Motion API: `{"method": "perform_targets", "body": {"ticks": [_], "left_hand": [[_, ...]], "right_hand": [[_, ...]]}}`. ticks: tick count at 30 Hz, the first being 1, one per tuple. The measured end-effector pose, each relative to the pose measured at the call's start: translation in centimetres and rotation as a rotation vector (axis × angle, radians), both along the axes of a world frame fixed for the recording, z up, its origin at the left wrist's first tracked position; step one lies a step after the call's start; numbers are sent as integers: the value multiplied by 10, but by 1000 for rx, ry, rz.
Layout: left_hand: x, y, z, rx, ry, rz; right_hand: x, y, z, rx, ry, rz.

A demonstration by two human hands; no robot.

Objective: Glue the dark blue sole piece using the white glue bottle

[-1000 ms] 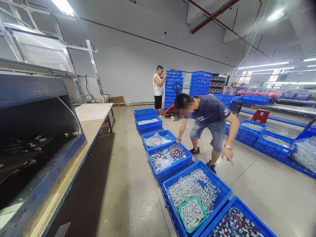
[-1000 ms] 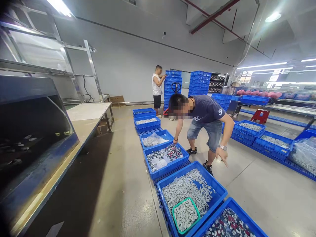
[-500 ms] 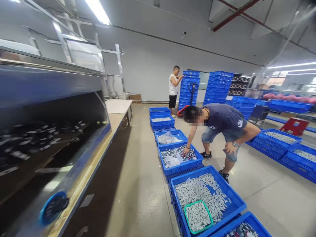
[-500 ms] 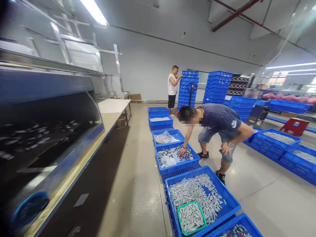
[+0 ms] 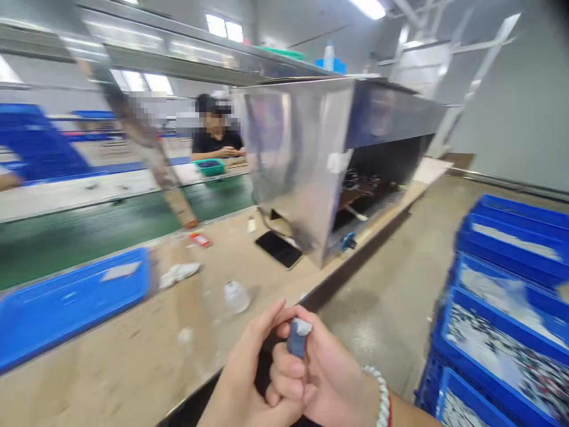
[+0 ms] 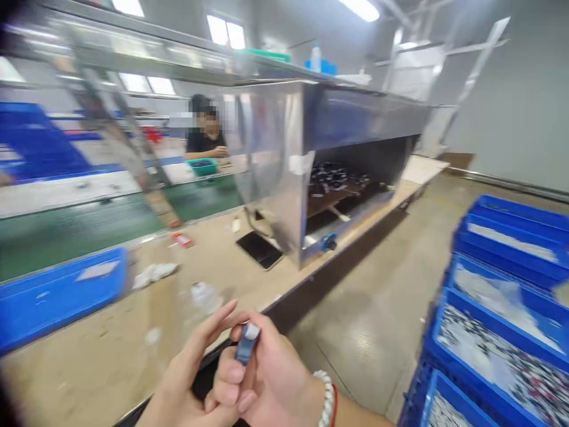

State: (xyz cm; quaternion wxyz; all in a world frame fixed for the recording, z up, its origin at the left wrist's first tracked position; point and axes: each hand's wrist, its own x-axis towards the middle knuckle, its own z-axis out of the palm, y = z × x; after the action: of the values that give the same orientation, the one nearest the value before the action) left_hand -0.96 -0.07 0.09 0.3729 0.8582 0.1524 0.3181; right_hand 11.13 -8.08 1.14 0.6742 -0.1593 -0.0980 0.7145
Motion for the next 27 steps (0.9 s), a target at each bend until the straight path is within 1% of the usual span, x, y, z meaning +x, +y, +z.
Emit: {"method": "perform_targets", "body": {"ticks": [2,6,8,11,14,17,20,22,25,27], "left_hand": [[-17,-4,-3,-97,22,67],[-47,-9,-20,-194,-9,180],[-62,-7,-28,-220,-21,243],[-82,-1,-33,-276,-42,315],[-96,7,-34,-319,-73,323],[-109,18,-37,-353,-58,311],[-126,30,-40,-410,-15,303],[-142,39,-40,-456,9,278],[-166,54,-35,-480,-12,192],[-179,65,-30,-429,-56,214]], "right_hand": [[-14,1,-2,-23,52,29],[-42,13,-12,-70,53,120],[-54,24,-15,-97,19,185],[-70,39,-14,-145,-27,248],[-87,52,-15,-171,-46,235],[-105,64,-20,-208,4,190],[-123,77,-25,-241,30,204],[-133,86,-24,-241,17,233],[-143,97,-17,-271,-80,278],[-146,104,-13,-307,-206,343]]}}
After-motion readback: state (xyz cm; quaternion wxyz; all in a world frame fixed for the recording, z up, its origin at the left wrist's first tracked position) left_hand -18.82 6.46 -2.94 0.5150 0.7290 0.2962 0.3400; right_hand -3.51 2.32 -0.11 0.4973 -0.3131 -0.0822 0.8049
